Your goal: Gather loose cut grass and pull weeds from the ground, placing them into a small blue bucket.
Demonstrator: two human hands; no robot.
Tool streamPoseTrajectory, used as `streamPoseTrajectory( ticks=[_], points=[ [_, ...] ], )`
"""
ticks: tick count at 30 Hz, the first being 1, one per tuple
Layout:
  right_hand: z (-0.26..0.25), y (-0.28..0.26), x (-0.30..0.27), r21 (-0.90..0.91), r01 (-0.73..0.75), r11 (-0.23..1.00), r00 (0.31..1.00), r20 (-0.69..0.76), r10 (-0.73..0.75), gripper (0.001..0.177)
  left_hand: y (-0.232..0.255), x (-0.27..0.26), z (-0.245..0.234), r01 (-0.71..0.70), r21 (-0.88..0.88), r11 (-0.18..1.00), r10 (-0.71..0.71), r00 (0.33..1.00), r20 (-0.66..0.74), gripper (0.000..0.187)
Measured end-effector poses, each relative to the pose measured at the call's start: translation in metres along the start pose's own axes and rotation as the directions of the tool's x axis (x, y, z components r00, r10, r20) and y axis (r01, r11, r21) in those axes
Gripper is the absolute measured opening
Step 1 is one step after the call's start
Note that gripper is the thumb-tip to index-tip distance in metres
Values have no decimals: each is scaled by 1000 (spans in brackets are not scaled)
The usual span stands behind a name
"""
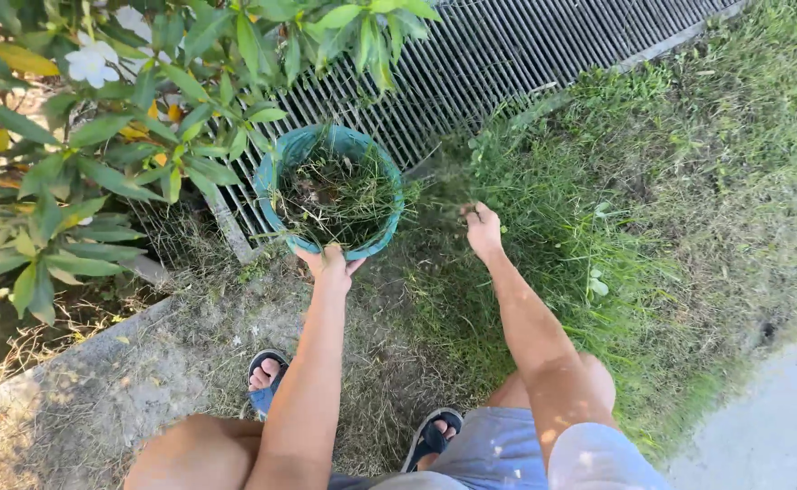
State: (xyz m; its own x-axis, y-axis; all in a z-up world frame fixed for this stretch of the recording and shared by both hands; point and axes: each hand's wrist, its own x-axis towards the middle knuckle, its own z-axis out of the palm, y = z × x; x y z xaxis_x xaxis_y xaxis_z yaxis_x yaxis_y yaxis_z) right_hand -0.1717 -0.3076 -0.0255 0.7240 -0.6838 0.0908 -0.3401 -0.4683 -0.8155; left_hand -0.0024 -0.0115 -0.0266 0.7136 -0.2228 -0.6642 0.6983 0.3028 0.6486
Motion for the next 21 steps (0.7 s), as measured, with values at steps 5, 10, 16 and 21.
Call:
streamPoseTrajectory(
  ticks=[5,10,16,21],
  points=[
    [-47,9,-28,435,-249,865,928,-149,342,23,-6,3,6,17,116,993,-22,999,37,63],
    [-116,7,-34,622,-188,760,857,-273,436,23,-24,24,3,3,87,996,-8,998,65,64],
    [-225,-82,-26,588,5,809,815,-471,337,18,-5,-18,31,-4,190,982,6,1000,-10,81],
    [-294,-165,-35,699,-108,707,881,-262,394,14,-1,-30,49,-83,212,974,74,996,51,79]
  ],
)
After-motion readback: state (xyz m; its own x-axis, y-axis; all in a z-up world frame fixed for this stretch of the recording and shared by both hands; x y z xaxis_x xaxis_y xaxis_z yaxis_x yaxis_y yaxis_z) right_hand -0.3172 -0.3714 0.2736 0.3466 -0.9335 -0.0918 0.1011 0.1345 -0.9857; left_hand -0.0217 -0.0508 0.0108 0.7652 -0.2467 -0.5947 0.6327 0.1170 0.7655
